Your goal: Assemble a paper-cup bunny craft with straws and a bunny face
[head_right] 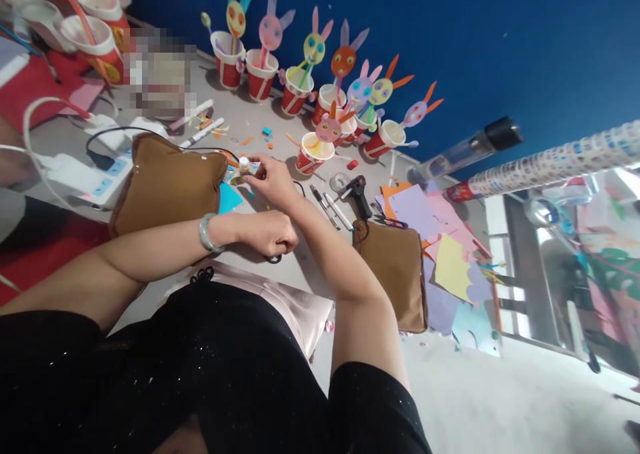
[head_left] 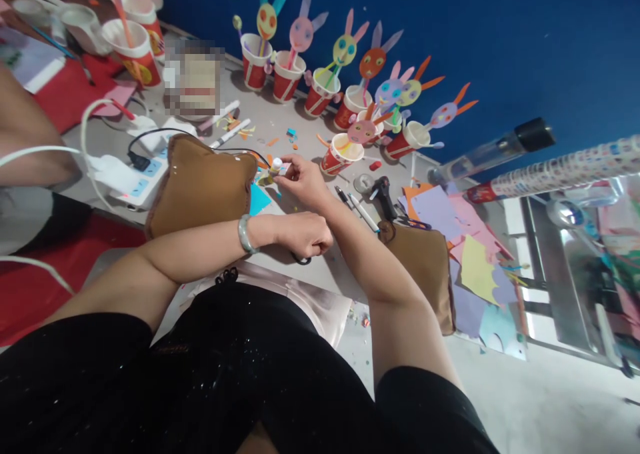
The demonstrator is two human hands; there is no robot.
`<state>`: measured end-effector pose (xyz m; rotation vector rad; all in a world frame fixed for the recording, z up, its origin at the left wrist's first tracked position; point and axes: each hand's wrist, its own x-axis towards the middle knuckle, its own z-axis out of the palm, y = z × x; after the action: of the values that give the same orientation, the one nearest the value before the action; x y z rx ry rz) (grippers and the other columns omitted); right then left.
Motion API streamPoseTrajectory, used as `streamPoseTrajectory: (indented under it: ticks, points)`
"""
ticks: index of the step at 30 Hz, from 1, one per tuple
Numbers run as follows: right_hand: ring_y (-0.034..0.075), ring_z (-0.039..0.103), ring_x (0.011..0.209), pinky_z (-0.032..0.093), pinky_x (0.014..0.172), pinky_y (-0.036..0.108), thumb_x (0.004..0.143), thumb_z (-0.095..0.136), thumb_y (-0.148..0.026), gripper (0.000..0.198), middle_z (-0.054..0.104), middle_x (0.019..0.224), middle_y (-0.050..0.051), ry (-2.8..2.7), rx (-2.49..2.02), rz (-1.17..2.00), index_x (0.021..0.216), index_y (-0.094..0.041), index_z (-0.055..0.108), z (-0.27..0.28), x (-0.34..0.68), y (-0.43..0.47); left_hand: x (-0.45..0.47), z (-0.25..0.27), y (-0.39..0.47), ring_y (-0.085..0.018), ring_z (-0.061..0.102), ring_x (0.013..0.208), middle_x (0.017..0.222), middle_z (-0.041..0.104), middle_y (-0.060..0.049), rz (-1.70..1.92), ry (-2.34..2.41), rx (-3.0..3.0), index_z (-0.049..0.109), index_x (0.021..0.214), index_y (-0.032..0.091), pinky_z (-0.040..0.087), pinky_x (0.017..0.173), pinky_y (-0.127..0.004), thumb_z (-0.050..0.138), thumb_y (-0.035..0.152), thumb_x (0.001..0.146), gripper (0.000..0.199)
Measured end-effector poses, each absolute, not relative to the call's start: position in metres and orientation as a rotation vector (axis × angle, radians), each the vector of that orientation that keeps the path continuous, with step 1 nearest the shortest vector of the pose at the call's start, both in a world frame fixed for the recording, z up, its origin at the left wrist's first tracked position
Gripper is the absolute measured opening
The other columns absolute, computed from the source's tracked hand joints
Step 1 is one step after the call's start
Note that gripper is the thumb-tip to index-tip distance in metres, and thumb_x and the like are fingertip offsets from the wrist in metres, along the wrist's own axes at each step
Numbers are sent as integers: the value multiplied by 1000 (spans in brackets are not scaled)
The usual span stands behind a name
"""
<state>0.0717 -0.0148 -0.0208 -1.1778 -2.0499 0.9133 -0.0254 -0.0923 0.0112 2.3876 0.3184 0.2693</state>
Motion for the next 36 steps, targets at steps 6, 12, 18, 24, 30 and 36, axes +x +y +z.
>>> streamPoseTrajectory:
  ticks: [6, 12, 18, 24, 30, 36]
  points:
    - [10, 46, 62, 40, 62, 26, 84, 77, -33, 17, 54, 67, -8, -1949, -1099, 959, 91, -21, 67, -16, 71, -14, -26, 5, -92, -13, 51, 56, 67, 73, -2, 335, 280, 2462, 70, 66, 18, 30, 57, -30, 62, 6, 75, 17]
    - [13, 57, 72, 52, 69, 29, 84, 81, -44, 29, 63, 83, -3, -1811, -1059, 801, 92, -25, 61, 10, 113, -32, -24, 9, -97, -16, 61, 64, 80, 78, -5, 255, 273, 2678, 72, 76, 18, 29, 56, -34, 64, 10, 82, 13]
    - [18, 71, 85, 60, 82, 39, 87, 77, -46, 30, 72, 93, 0, -1735, -1085, 806, 100, -26, 58, 22, 161, -68, -12, 25, -119, -20, 66, 63, 86, 77, -10, 137, 220, 3015, 76, 97, 15, 31, 52, -37, 53, 2, 89, 28]
    - [18, 68, 77, 58, 76, 36, 91, 74, -51, 30, 73, 88, 1, -1765, -1286, 647, 98, -24, 62, 13, 183, -94, -5, 27, -121, -25, 73, 77, 79, 77, -12, 140, 403, 3095, 76, 93, 12, 51, 75, -40, 50, -1, 90, 29]
    - [18, 64, 73, 57, 73, 35, 99, 61, -62, 40, 72, 87, 3, -1788, -1350, 585, 104, -23, 68, 4, 190, -103, -8, 13, -123, -36, 71, 112, 113, 77, -24, 147, 726, 3115, 75, 111, 7, 51, 95, -50, 53, 11, 99, 25]
    - [21, 69, 80, 56, 76, 36, 98, 63, -58, 38, 76, 92, 5, -1735, -1408, 609, 107, -22, 72, -8, 194, -104, -15, 6, -127, -48, 56, 133, 146, 61, -29, 55, 950, 2989, 65, 139, 7, 42, 107, -60, 55, 50, 105, 56]
